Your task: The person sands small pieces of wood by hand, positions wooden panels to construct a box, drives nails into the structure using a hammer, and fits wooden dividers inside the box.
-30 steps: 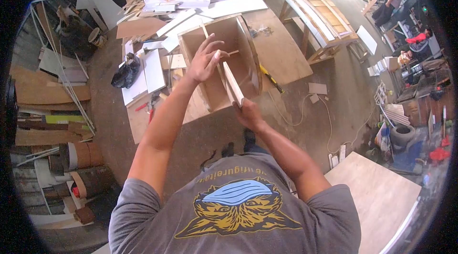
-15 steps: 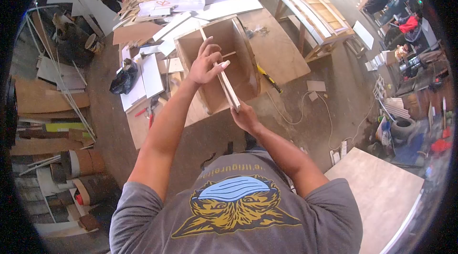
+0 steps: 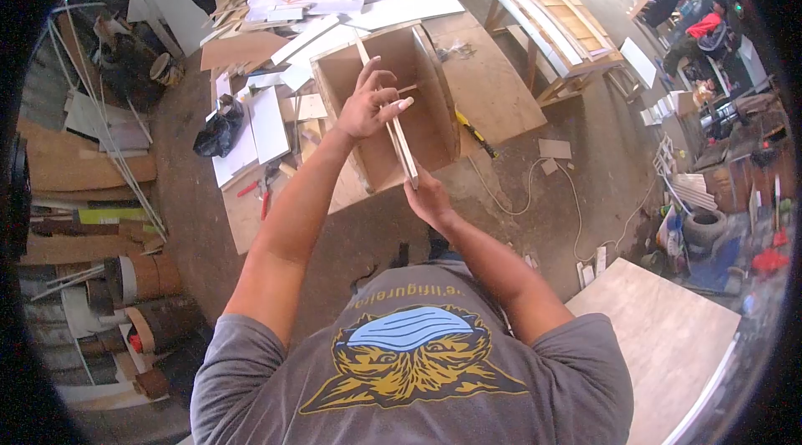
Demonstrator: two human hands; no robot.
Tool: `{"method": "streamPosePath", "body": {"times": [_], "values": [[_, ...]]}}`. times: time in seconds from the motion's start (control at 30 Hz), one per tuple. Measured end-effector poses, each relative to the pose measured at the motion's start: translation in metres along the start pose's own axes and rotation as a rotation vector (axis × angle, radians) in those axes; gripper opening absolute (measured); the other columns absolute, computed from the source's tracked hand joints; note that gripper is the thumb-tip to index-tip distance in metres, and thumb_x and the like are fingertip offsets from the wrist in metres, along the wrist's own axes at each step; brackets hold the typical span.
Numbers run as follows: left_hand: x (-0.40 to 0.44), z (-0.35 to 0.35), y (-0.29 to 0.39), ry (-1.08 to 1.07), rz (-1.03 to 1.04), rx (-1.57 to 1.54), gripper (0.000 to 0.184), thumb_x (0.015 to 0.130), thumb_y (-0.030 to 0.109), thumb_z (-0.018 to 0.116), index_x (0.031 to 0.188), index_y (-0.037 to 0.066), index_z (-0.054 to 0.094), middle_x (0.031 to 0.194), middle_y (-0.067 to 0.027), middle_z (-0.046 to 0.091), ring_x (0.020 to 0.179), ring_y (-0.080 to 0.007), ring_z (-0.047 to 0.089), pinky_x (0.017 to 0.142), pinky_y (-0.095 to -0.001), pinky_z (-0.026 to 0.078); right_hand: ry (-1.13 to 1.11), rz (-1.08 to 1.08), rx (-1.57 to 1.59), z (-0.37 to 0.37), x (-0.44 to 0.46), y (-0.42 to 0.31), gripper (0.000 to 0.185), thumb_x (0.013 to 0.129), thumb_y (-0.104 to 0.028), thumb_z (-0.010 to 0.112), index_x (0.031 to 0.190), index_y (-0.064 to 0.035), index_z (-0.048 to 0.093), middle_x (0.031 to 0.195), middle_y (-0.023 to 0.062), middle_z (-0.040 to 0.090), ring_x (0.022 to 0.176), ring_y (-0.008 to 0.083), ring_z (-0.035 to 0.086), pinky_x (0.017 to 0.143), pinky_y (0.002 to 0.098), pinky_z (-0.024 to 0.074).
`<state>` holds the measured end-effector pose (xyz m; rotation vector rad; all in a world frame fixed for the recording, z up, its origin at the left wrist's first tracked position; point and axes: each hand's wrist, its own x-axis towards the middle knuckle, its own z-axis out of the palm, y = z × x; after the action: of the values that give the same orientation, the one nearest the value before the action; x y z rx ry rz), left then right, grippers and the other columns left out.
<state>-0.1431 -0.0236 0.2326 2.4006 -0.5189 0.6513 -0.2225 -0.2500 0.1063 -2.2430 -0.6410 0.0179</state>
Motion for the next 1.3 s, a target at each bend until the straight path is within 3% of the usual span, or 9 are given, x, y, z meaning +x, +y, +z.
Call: {"method": "streamPosePath", "body": {"times": [0.17, 0.3, 0.43, 0.53, 0.8, 1.3], "values": [[0.003, 0.007, -0.002, -0.025, -0.004, -0.049, 0.041, 0.103, 0.043, 0.063, 0.087, 0.007, 0.076, 0.131, -0.0174, 0.060, 0.152, -0.0443, 0.026, 0.122, -0.0545, 0.031, -0.045, 0.070, -0.008, -0.004, -0.001, -0.002, 0.057, 0.097, -0.015, 0.059, 0.153, -0.0135, 0.045, 0.117, 0.0249, 0.070, 0.095, 0.0477, 0.069, 0.080, 0.0560, 0.0579], [0.004, 0.009, -0.010, -0.067, -0.057, -0.178, 0.059, 0.112, 0.045, 0.040, 0.077, 0.007, 0.069, 0.134, -0.0182, 0.056, 0.154, -0.0424, 0.020, 0.126, -0.0516, 0.022, 0.015, -0.017, 0.026, 0.003, -0.003, 0.006, 0.062, 0.097, -0.015, 0.060, 0.156, -0.0175, 0.041, 0.121, 0.0235, 0.070, 0.096, 0.0474, 0.070, 0.082, 0.0555, 0.0579], [0.005, 0.011, -0.010, -0.036, -0.050, -0.138, 0.055, 0.111, 0.041, 0.047, 0.075, 0.007, 0.069, 0.133, -0.0182, 0.056, 0.153, -0.0420, 0.023, 0.125, -0.0515, 0.022, -0.035, 0.020, 0.011, 0.004, -0.002, 0.007, 0.063, 0.098, -0.017, 0.060, 0.157, -0.0189, 0.040, 0.122, 0.0239, 0.070, 0.100, 0.0474, 0.069, 0.086, 0.0552, 0.0572], [0.007, 0.010, -0.013, -0.104, -0.089, -0.079, 0.047, 0.108, 0.043, 0.054, 0.092, 0.008, 0.080, 0.136, -0.0156, 0.057, 0.154, -0.0422, 0.020, 0.124, -0.0503, 0.028, -0.052, 0.037, -0.013, 0.004, 0.000, 0.006, 0.064, 0.098, -0.018, 0.060, 0.158, -0.0177, 0.038, 0.125, 0.0244, 0.068, 0.102, 0.0470, 0.069, 0.088, 0.0548, 0.0568], [0.006, 0.011, -0.009, -0.065, -0.099, -0.105, 0.048, 0.107, 0.042, 0.055, 0.085, 0.006, 0.078, 0.137, -0.0166, 0.057, 0.154, -0.0417, 0.021, 0.124, -0.0500, 0.025, -0.051, -0.036, 0.035, 0.003, -0.002, 0.004, 0.063, 0.099, -0.017, 0.058, 0.157, -0.0067, 0.036, 0.138, 0.0252, 0.062, 0.113, 0.0456, 0.067, 0.094, 0.0531, 0.0558], [0.008, 0.007, 0.000, -0.059, -0.101, -0.098, 0.045, 0.107, 0.038, 0.057, 0.080, 0.004, 0.070, 0.138, -0.0206, 0.055, 0.154, -0.0420, 0.021, 0.124, -0.0517, 0.021, -0.079, -0.036, -0.013, -0.008, 0.000, -0.011, 0.064, 0.096, -0.012, 0.060, 0.155, -0.0036, 0.036, 0.128, 0.0297, 0.065, 0.106, 0.0467, 0.069, 0.088, 0.0524, 0.0574]]}}
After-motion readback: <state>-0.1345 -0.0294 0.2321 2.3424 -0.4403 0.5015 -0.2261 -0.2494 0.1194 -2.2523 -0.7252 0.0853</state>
